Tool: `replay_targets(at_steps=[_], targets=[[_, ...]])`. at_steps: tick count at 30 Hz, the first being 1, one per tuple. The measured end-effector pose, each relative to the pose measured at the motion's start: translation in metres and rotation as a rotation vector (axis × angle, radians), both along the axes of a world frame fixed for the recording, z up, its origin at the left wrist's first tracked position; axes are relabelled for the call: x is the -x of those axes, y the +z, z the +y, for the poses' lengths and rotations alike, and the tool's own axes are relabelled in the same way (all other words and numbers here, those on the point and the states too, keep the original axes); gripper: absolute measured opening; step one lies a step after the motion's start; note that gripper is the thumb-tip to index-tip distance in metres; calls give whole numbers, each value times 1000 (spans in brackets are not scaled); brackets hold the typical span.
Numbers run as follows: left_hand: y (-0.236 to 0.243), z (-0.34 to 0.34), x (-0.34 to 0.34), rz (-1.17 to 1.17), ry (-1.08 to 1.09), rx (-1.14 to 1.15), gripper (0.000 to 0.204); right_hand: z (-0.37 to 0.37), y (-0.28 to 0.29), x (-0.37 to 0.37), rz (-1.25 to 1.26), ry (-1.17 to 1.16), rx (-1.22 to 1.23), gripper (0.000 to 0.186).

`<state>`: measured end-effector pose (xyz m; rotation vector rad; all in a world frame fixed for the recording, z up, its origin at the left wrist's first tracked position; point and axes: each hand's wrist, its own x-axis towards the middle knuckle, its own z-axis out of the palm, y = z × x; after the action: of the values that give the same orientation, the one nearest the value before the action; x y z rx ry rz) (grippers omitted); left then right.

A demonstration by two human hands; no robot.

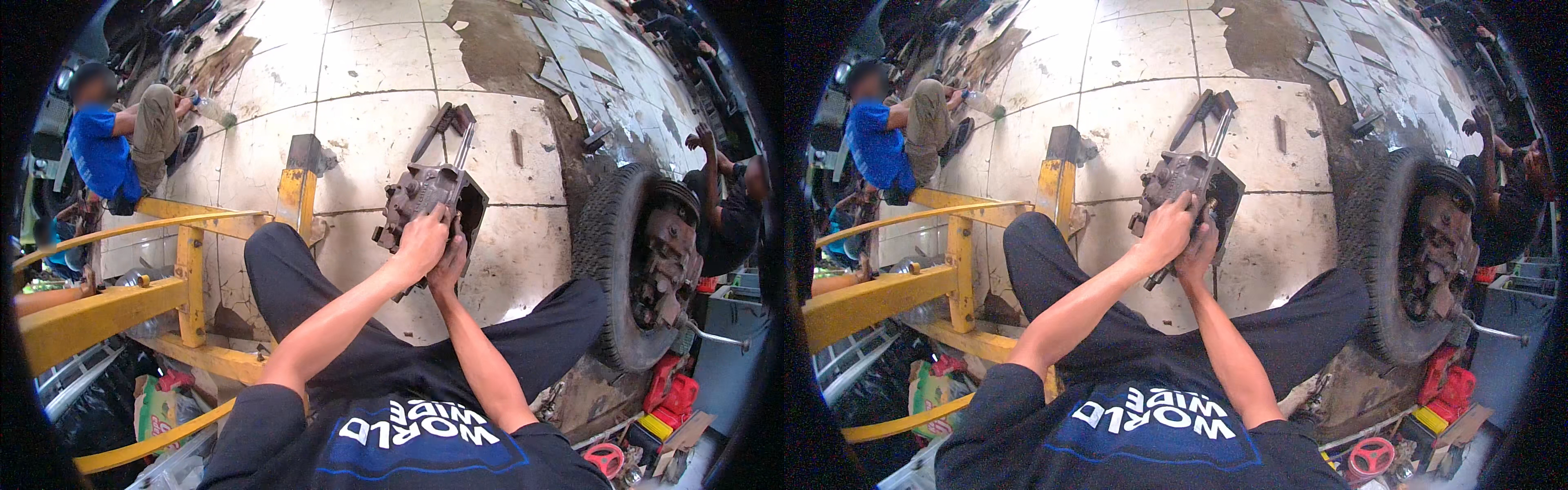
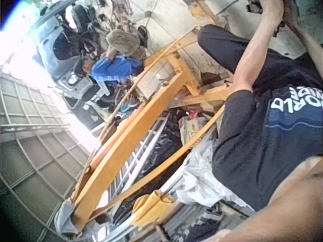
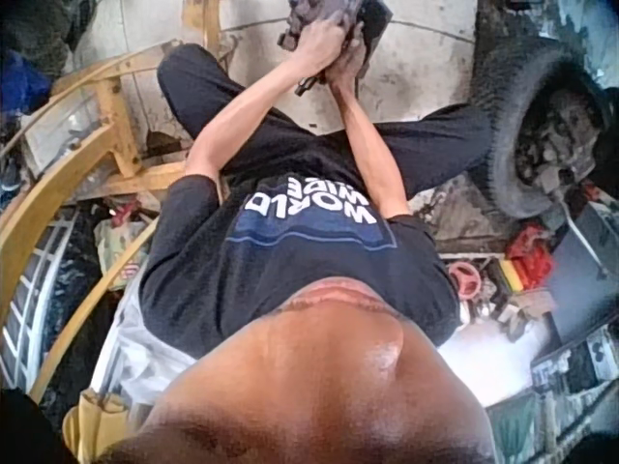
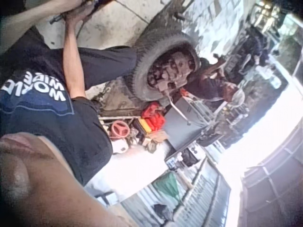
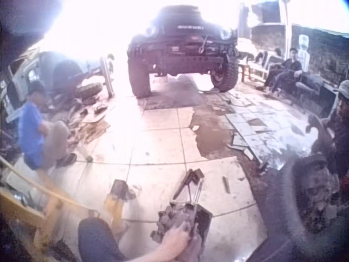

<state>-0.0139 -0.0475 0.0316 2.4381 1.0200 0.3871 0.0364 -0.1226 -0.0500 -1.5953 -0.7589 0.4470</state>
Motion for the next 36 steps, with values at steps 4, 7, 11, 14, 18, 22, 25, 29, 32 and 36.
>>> replay_targets(at_steps=[4, 7, 11, 14, 18, 22, 25, 29, 32, 36], targets=[[-16, 26, -9, 4, 13, -1, 29, -3, -3, 2, 57, 38, -34, 54], [-9, 12, -3, -40, -32, -17, 27, 3, -12, -1, 49, 23, -55, 55], [-9, 18, 3, 31, -46, -35, 23, -3, 11, 4, 30, 16, 92, 56], [-19, 32, -10, 55, -69, -99, 29, -1, -9, 1, -10, 37, -36, 56], [-10, 17, 1, -12, -86, -57, 23, -2, 2, 0, 52, 22, 31, 53], [-21, 41, -15, 59, -86, -72, 27, 1, -9, 3, 139, 31, -51, 51], [-15, 6, 5, -79, -95, -71, 20, -1, -17, -2, 62, 6, -40, 55], [-15, 60, -19, 170, -112, -47, 34, 4, 0, 11, 141, 48, -50, 57], [-4, 9, -4, -9, -115, -39, 21, -2, -6, -10, 26, 27, -17, 58], [-22, 50, -8, 71, -118, -40, 36, 2, 13, 6, 48, 34, -21, 59]])
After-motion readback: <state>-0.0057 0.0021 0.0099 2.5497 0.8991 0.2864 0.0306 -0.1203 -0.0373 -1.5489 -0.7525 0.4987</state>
